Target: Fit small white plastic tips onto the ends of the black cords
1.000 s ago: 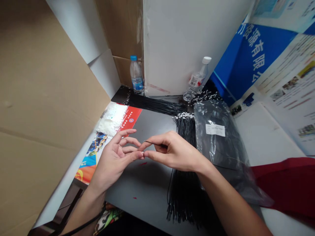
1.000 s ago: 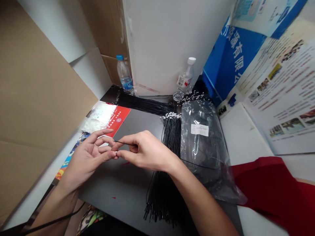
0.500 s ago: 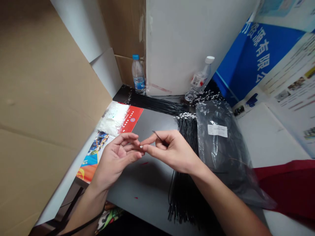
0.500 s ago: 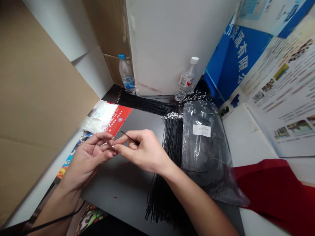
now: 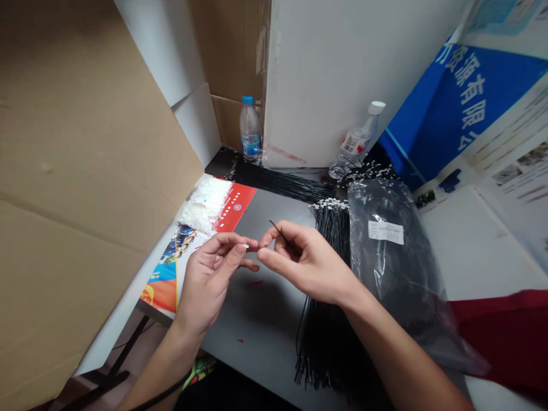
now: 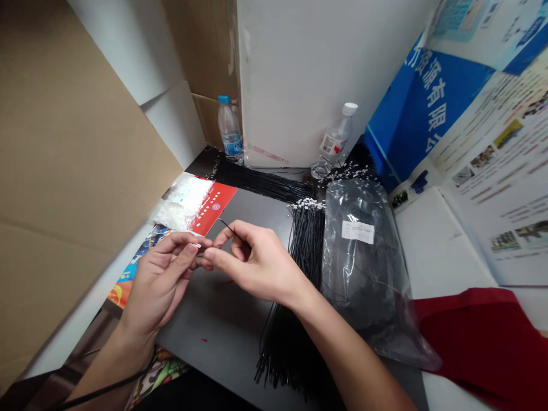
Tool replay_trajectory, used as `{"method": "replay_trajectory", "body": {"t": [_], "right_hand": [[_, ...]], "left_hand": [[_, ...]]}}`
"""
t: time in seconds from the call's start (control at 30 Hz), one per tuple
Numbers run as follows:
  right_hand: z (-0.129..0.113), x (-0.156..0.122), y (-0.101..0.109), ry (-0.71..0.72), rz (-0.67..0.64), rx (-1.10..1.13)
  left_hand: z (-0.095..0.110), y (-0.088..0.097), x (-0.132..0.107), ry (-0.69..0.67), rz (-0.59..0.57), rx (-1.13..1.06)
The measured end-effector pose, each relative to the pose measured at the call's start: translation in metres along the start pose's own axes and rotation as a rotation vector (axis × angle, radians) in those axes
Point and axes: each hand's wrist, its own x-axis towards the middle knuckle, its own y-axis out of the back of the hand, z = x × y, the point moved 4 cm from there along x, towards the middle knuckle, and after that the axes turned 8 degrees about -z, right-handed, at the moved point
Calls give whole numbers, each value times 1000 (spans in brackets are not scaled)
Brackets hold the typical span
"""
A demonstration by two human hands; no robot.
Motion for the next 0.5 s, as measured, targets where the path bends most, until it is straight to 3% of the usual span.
{"method": "replay_trajectory", "body": {"t": [0.17, 0.5], "right_hand": [[-6, -2, 8, 89, 59, -64], [-10, -6, 2, 71, -45, -66]], "left_hand": [[6, -3, 0, 27, -18, -18], [14, -9, 0, 48, -104, 51]]}}
